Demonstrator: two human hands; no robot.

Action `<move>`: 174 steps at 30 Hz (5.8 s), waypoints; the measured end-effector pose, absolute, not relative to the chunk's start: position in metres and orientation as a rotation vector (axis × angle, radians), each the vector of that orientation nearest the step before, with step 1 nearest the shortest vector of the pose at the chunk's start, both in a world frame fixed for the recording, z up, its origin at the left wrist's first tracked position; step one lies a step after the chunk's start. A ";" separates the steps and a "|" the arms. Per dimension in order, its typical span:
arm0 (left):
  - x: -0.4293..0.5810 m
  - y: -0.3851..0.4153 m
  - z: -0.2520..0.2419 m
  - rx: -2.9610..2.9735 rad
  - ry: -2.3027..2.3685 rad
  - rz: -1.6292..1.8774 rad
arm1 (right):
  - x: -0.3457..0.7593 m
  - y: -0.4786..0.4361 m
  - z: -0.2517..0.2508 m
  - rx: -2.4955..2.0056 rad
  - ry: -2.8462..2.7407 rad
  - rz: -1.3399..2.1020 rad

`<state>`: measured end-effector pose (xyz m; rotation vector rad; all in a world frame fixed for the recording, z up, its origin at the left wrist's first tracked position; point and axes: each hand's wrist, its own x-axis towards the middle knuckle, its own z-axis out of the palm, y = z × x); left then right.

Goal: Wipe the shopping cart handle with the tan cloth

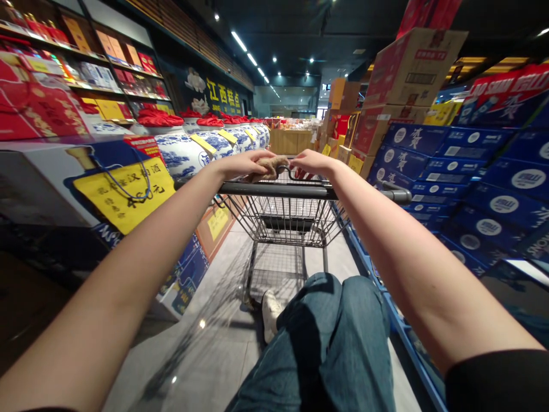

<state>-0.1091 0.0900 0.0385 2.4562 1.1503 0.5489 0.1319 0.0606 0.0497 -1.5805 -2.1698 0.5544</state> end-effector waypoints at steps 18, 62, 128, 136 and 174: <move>-0.082 0.093 0.034 2.532 0.938 0.951 | 0.133 0.054 0.058 -1.049 -1.773 0.858; -0.079 0.098 0.033 2.691 1.039 0.766 | 0.197 0.038 0.043 -1.466 -2.177 0.465; -0.174 0.037 -0.020 2.842 1.788 1.291 | 0.201 -0.078 -0.031 -0.920 -1.357 0.098; -0.053 -0.043 -0.040 3.040 1.213 1.541 | 0.176 -0.087 -0.047 -0.656 -1.486 0.059; -0.023 -0.090 -0.058 2.504 1.042 2.314 | 0.154 -0.073 -0.063 -0.727 -1.359 0.206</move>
